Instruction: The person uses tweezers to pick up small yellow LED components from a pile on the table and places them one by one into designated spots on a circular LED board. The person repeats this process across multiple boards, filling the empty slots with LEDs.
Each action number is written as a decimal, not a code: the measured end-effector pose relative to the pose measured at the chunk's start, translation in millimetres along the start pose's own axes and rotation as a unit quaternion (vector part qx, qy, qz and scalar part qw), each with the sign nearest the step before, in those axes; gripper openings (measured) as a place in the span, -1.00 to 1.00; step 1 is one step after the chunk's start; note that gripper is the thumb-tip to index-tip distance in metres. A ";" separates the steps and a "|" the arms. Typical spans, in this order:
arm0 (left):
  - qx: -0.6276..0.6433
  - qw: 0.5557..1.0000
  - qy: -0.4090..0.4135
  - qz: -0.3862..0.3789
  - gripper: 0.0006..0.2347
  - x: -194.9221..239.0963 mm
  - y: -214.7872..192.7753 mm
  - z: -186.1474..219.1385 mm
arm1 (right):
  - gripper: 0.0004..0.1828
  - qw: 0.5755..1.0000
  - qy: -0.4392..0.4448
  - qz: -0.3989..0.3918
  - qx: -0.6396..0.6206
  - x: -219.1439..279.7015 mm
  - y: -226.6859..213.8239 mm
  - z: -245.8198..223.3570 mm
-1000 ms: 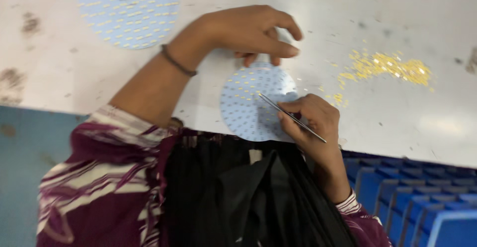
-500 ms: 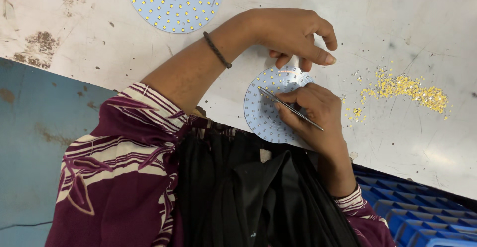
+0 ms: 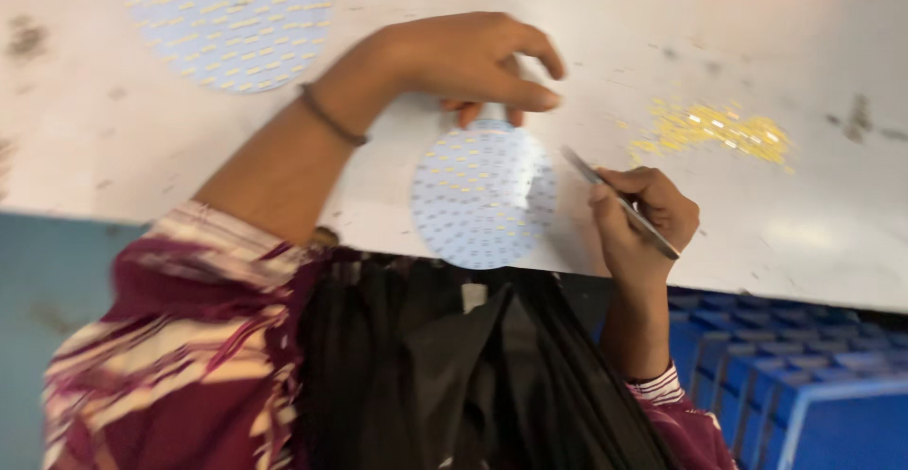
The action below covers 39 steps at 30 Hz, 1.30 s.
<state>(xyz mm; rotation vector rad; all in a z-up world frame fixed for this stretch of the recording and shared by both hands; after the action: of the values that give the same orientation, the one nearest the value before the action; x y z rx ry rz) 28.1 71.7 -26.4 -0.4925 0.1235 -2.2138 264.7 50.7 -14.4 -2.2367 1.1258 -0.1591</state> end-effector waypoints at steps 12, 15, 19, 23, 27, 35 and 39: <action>0.004 0.999 -0.037 -0.008 -0.50 1.3 1.3 6.6 | -0.88 0.995 0.074 0.038 0.055 42.9 -35.4 40.8; 0.005 0.998 -0.059 -0.006 -0.49 1.5 1.3 4.4 | -0.83 0.995 0.072 0.023 0.067 38.1 -33.4 35.6; 0.007 0.999 -0.052 -0.008 -0.48 0.8 1.6 4.0 | -0.81 0.994 0.071 0.016 0.081 34.6 -32.0 31.7; 0.011 0.998 -0.056 -0.007 -0.47 1.4 1.5 4.1 | -0.80 0.996 0.063 0.006 0.061 33.4 -30.0 30.9; 0.007 0.998 -0.060 -0.002 -0.47 1.1 1.3 4.2 | -0.79 0.996 0.054 0.003 0.068 33.6 -30.5 29.6; 0.006 0.999 -0.053 -0.002 -0.47 0.6 1.2 2.7 | -0.81 0.995 0.054 0.001 0.079 34.1 -30.9 30.8; 0.002 0.999 -0.034 -0.011 -0.51 -0.1 0.6 2.1 | -0.84 0.996 0.056 -0.002 0.076 29.1 -28.0 21.0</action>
<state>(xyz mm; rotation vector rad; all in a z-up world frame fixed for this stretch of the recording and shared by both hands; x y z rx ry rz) 29.4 71.6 -24.7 -0.5682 0.0772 -2.2162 309.9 51.0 -19.8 -2.1182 1.1283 -0.3644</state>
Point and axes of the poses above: each hand's wrist, its own x-axis away from the middle knuckle, its own y-axis out of the palm, z = x × y, the point moved 8 cm from there along -x, towards the middle knuckle, and after that the axes turned 13 degrees about -z, right-handed, at the moved point
